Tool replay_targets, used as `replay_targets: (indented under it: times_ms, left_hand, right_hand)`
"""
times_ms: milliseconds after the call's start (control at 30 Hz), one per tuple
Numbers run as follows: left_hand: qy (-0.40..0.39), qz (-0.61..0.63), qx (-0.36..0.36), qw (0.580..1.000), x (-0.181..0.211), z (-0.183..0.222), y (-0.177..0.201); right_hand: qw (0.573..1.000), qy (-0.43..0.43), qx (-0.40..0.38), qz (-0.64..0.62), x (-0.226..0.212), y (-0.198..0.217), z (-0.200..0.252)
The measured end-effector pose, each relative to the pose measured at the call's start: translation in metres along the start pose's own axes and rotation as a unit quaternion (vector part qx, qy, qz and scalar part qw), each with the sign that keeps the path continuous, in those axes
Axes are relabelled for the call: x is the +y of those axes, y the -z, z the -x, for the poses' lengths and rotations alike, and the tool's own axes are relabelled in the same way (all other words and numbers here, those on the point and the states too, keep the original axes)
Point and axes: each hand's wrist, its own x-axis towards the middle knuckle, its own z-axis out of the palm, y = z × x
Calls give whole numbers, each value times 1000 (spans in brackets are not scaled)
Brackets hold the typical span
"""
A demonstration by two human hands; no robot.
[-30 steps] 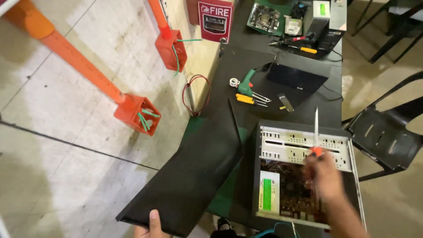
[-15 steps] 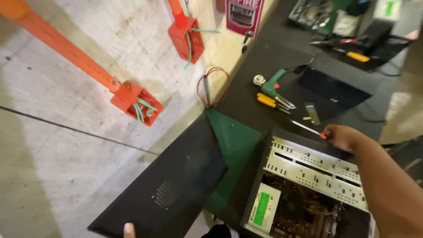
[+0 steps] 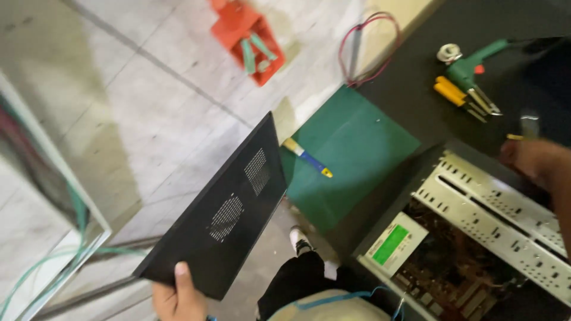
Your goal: Removing the side panel of a PC case, cleaning it with a brush, and unscrewing internal components with a screwdriver.
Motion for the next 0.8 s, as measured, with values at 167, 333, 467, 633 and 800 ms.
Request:
replay_targets:
  times_ms: [167, 333, 467, 633, 800]
  left_hand:
    - [-10, -16, -66, 998, 1, -9, 13]
    - [-50, -9, -112, 992, -11, -18, 17]
    - [-26, -49, -91, 994, -24, -17, 22]
    - [17, -32, -34, 999, -38, -11, 20]
    - [53, 4, -19, 998, -42, -14, 12]
  right_hand:
    - [982, 112, 143, 55, -273, 95, 195]
    - [971, 225, 77, -7, -429, 27, 236]
    - [933, 225, -166, 226, -500, -56, 226]
    - [981, 147, -45, 115, -514, -126, 206]
    - [990, 79, -44, 108, -516, -172, 170]
